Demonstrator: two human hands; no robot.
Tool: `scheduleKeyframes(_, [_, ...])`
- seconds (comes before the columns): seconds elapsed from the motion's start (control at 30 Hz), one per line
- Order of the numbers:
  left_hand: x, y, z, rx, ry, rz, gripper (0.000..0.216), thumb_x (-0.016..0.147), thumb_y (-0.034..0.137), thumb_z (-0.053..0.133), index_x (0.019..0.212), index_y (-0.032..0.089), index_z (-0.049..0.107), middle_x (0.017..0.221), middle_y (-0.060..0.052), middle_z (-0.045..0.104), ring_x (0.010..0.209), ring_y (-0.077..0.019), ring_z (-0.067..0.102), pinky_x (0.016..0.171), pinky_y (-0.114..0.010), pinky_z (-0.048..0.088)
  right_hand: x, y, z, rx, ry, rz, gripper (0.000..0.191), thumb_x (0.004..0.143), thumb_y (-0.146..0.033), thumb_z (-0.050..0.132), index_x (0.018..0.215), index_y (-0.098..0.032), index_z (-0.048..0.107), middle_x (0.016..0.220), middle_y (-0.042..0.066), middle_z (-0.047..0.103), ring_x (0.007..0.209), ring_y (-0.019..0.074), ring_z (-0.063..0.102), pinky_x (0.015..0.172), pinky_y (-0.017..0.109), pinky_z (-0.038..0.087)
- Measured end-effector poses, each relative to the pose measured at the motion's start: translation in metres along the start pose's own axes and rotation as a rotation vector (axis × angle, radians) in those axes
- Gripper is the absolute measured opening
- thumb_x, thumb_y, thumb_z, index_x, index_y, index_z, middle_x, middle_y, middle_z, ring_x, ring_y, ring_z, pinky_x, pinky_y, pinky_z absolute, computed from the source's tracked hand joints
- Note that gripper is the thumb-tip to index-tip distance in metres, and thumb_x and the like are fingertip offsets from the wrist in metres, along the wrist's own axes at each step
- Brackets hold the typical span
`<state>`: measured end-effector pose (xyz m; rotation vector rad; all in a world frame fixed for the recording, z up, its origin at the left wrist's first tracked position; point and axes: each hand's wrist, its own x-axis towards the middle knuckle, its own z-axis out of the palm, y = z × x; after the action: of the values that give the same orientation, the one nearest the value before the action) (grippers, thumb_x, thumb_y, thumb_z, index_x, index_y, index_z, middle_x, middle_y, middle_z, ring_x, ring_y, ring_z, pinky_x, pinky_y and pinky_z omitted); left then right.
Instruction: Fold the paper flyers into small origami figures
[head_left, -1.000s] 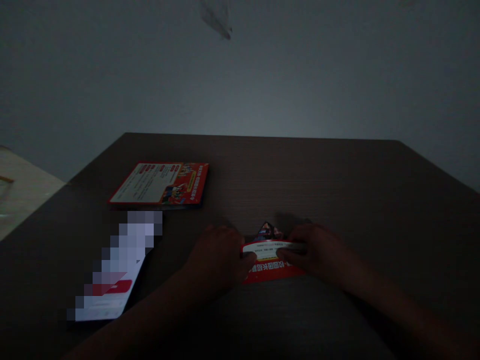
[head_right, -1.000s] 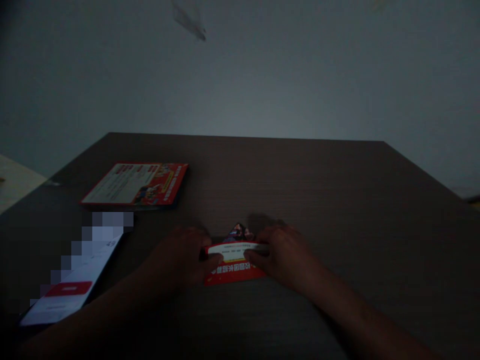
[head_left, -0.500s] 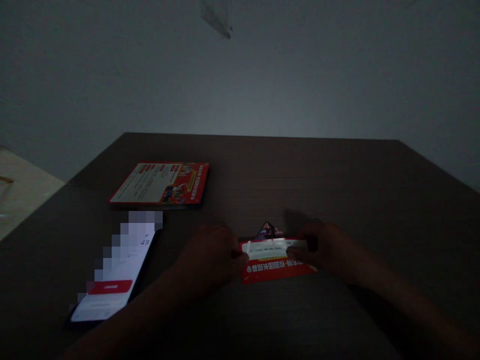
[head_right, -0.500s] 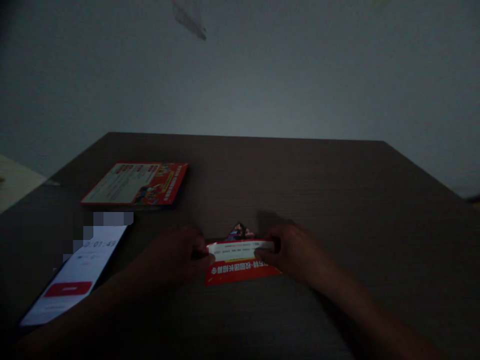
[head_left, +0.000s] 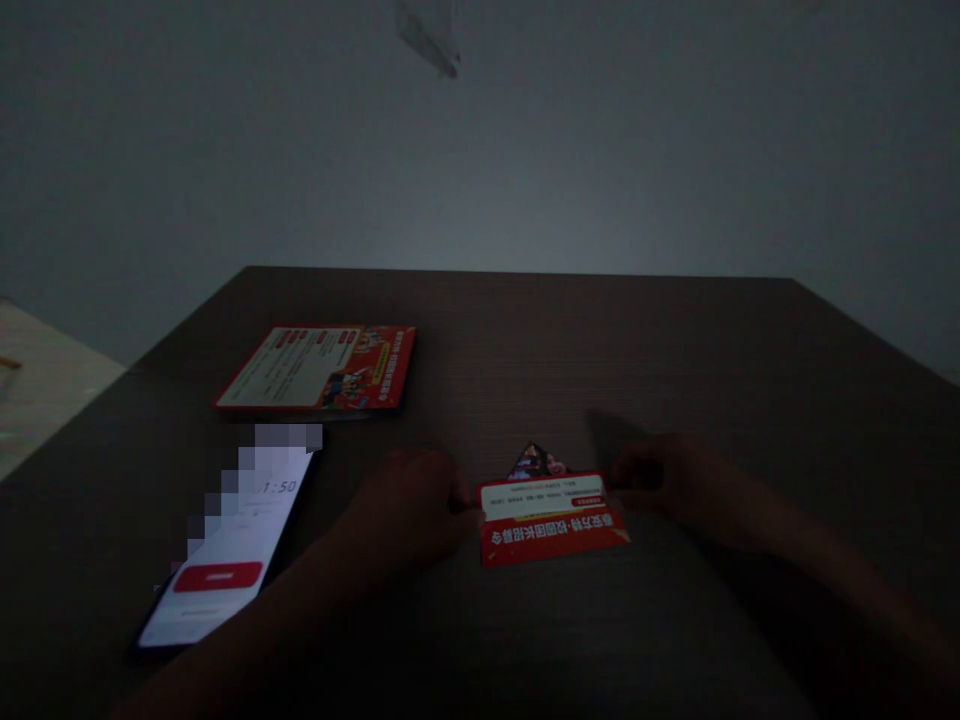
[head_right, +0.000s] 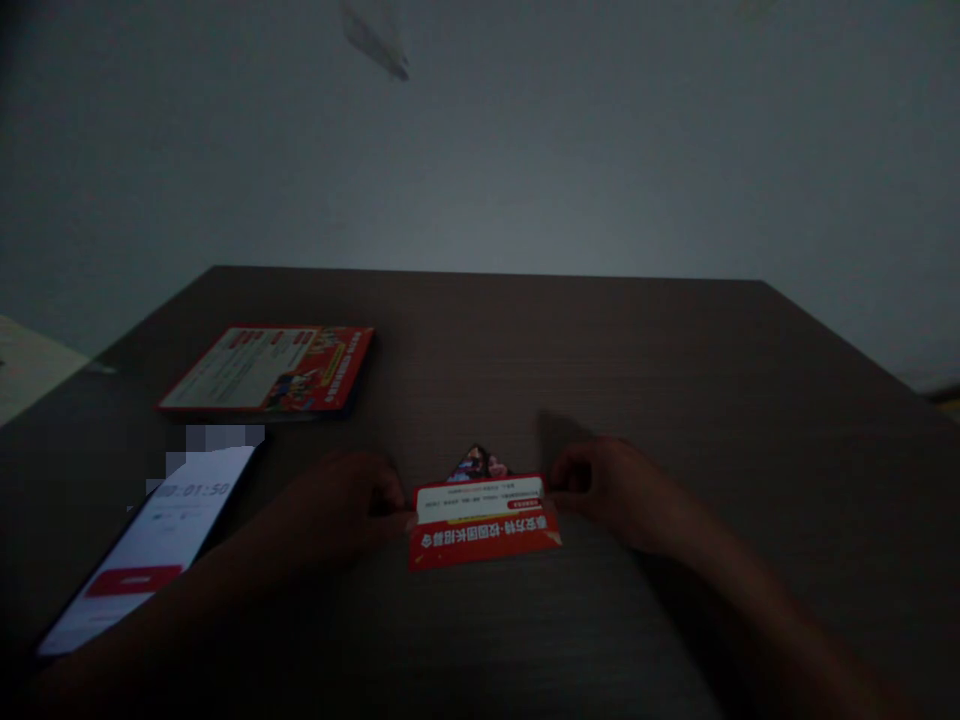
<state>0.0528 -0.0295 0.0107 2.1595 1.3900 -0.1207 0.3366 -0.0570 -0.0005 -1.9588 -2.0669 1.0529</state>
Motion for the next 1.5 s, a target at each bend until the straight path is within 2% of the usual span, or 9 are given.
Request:
scheduleKeyframes(0.2, [-0.001,-0.004,0.001,-0.048,0.026,0.026,0.016,0.071,0.034,0.060,0.071,0.021,0.070,0.077,-0.003,0.069,0.071,-0.0198,0.063,0.060,-0.028,0.043,0.002,0.006,0.000,0.014,-0.017,-0.008,0.012,0.072,-0.025,0.064,0.081,-0.020,0.071,0.073,0.002,0.069,0.066,0.0167,0.062,0.057,0.026,0.044])
scheduleKeyframes(0.4, [-0.003,0.000,0.002,-0.124,0.090,0.014,0.017,0.074,0.034,0.057,0.078,0.020,0.065,0.078,-0.002,0.065,0.071,-0.0182,0.060,0.060,-0.028,0.043,-0.004,0.006,0.001,0.179,-0.011,-0.098,0.015,0.076,-0.025,0.061,0.088,-0.019,0.069,0.081,0.003,0.071,0.069,0.0167,0.063,0.061,0.027,0.048])
scheduleKeyframes(0.53, [-0.003,0.005,0.008,-0.078,0.274,0.059,0.010,0.075,0.024,0.051,0.079,0.018,0.059,0.078,-0.003,0.061,0.072,-0.0180,0.056,0.066,-0.031,0.042,-0.006,0.002,0.003,0.222,0.029,-0.110,0.025,0.079,-0.037,0.061,0.093,-0.018,0.067,0.081,0.005,0.070,0.069,0.0171,0.062,0.058,0.027,0.047])
scheduleKeyframes(0.73, [-0.006,0.013,0.026,0.019,0.483,0.299,0.010,0.077,0.013,0.049,0.082,0.017,0.056,0.086,-0.005,0.057,0.080,-0.0194,0.051,0.073,-0.034,0.041,-0.005,-0.002,0.009,0.202,0.054,-0.117,0.021,0.081,-0.038,0.059,0.084,-0.018,0.065,0.079,0.003,0.069,0.072,0.0177,0.063,0.064,0.029,0.048])
scheduleKeyframes(0.9, [-0.010,0.019,0.031,0.045,0.548,0.497,0.013,0.081,0.020,0.055,0.093,0.017,0.057,0.099,-0.008,0.059,0.091,-0.0215,0.052,0.081,-0.038,0.041,-0.006,-0.006,0.012,0.467,0.024,-0.130,0.019,0.080,-0.035,0.061,0.086,-0.017,0.064,0.084,0.004,0.070,0.076,0.0169,0.064,0.068,0.029,0.050])
scheduleKeyframes(1.1, [-0.016,0.026,0.032,0.086,0.534,0.612,0.030,0.077,0.034,0.063,0.101,0.016,0.057,0.106,-0.008,0.060,0.099,-0.0233,0.053,0.088,-0.039,0.039,-0.007,-0.015,0.014,0.812,0.052,-0.076,0.019,0.073,-0.032,0.071,0.084,-0.017,0.064,0.081,0.002,0.069,0.073,0.0140,0.063,0.066,0.025,0.050])
scheduleKeyframes(1.2, [-0.015,0.027,0.036,0.124,0.555,0.590,0.030,0.077,0.028,0.064,0.103,0.016,0.056,0.111,-0.009,0.060,0.102,-0.0237,0.053,0.091,-0.040,0.037,-0.006,-0.019,0.017,0.973,0.027,-0.036,0.021,0.069,-0.028,0.075,0.082,-0.016,0.065,0.076,0.001,0.067,0.066,0.0115,0.061,0.062,0.023,0.049])
scheduleKeyframes(1.33, [-0.008,0.024,0.040,0.185,0.636,0.616,0.037,0.069,0.018,0.068,0.104,0.014,0.056,0.107,-0.010,0.061,0.095,-0.0247,0.054,0.084,-0.041,0.040,-0.006,-0.023,0.023,1.210,-0.040,-0.003,0.023,0.062,-0.024,0.080,0.079,-0.016,0.066,0.070,-0.001,0.065,0.057,0.0079,0.057,0.051,0.018,0.044])
scheduleKeyframes(1.5, [-0.003,0.020,0.042,0.203,0.697,0.668,0.029,0.072,0.015,0.065,0.100,0.014,0.058,0.100,-0.007,0.065,0.088,-0.0225,0.056,0.079,-0.038,0.042,-0.008,-0.030,0.026,1.380,-0.132,0.000,0.020,0.063,-0.019,0.079,0.079,-0.017,0.068,0.071,0.000,0.066,0.060,0.0086,0.060,0.055,0.018,0.046])
